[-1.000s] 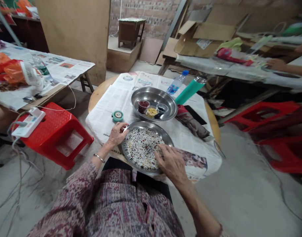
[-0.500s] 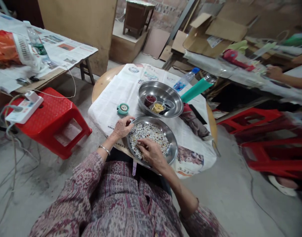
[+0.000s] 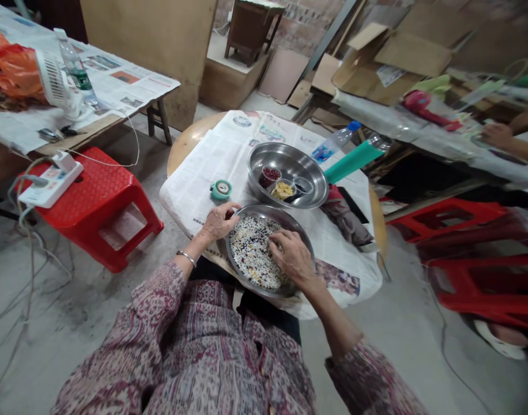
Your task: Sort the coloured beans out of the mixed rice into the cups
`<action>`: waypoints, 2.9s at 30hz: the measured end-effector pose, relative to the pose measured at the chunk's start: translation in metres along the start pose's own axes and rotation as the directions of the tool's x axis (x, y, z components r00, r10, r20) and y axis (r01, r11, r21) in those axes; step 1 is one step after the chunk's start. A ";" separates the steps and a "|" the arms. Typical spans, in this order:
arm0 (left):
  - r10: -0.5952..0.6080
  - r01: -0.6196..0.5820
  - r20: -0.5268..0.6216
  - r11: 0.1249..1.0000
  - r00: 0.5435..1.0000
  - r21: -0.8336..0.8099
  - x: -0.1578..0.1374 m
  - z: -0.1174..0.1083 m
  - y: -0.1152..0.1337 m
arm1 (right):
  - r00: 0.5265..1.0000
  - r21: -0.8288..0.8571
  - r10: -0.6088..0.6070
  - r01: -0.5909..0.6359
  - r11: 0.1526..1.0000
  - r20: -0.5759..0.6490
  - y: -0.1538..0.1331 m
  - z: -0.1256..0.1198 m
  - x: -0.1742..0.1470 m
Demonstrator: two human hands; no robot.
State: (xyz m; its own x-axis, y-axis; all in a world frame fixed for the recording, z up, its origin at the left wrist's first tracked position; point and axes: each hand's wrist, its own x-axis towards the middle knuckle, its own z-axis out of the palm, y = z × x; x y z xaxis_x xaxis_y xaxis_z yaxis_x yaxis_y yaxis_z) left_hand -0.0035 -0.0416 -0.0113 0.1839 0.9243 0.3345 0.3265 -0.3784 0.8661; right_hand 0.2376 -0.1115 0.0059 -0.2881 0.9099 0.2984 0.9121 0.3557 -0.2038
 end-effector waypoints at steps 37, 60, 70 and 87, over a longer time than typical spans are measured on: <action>-0.008 0.008 0.001 1.000 1.000 -0.021 -0.001 -0.005 0.005 | 0.865 0.388 -0.255 0.077 0.919 0.432 -0.048 -0.039 -0.039; -0.084 0.083 0.037 0.996 0.996 0.037 0.000 -0.011 0.018 | 0.894 0.328 -0.360 0.267 0.906 0.267 -0.067 -0.022 0.016; -0.075 0.075 0.030 0.997 0.997 0.011 0.000 -0.009 0.016 | 0.986 0.109 -0.056 0.039 0.993 0.157 0.015 -0.039 -0.019; -0.084 0.083 0.023 0.996 0.996 0.040 -0.001 -0.012 0.017 | 0.949 0.289 -0.223 0.155 0.945 0.222 -0.055 -0.010 0.001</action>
State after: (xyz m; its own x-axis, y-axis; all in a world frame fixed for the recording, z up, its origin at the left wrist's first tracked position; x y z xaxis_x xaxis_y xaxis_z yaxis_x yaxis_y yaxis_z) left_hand -0.0091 -0.0485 0.0069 0.1770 0.9513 0.2522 0.3775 -0.3023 0.8753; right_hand 0.1897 -0.1327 0.0270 -0.5420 0.8315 0.1217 0.7330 0.5386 -0.4154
